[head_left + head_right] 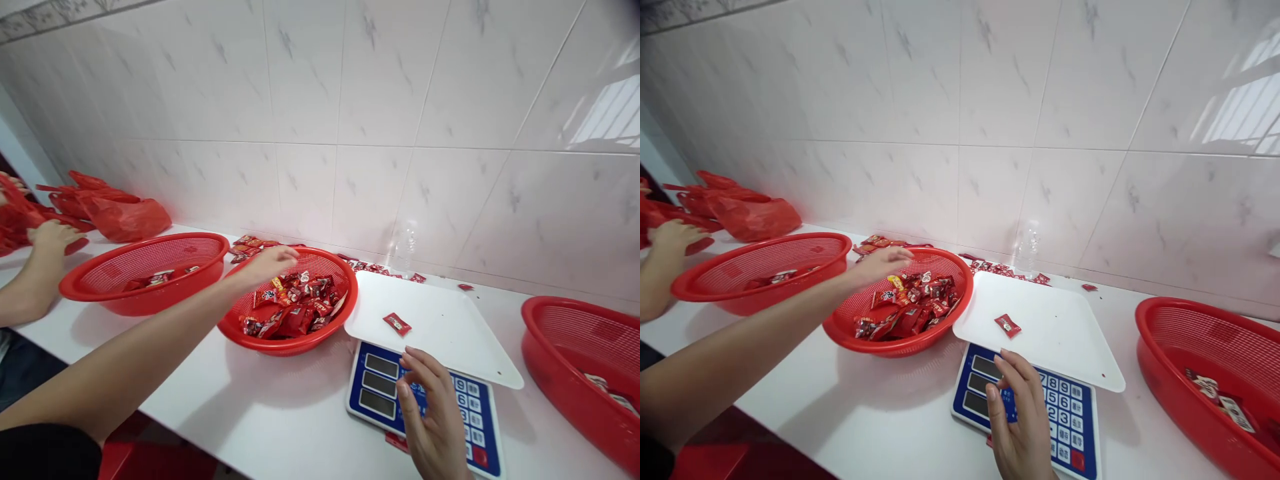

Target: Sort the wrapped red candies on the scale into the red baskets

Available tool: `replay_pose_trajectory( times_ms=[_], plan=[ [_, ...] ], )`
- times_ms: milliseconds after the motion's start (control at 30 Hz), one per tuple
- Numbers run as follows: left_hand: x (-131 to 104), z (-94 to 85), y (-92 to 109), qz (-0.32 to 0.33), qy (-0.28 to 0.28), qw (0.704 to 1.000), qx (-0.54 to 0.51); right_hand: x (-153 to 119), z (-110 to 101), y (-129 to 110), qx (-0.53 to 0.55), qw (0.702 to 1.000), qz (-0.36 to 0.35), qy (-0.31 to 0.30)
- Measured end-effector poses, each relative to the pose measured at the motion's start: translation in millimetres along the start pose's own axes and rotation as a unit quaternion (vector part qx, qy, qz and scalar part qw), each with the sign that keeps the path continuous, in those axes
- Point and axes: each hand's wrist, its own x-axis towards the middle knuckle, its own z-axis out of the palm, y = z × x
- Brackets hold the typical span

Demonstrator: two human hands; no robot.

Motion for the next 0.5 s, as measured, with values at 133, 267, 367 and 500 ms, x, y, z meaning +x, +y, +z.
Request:
replay_pose_trajectory(
  times_ms=[133, 267, 367, 500],
  plan=[
    [-31, 91.7, -20, 0.193, -0.306, 0.892, 0.271, 0, 0, 1, 0.005, 1.0, 0.005, 0.019],
    [-48, 157.5, -34, 0.307, -0.43, 0.792, 0.306, 2, 0, 3, 0.0, 1.0, -0.005, 0.028],
    [-25, 166.5, -37, 0.251, -0.338, 0.844, 0.333, 3, -1, 4, 0.001, 0.999, -0.007, 0.034],
    [21, 128.0, -43, 0.153, -0.201, 0.893, 0.374, 4, -2, 0, 0.014, 0.999, -0.019, 0.032]
  ],
)
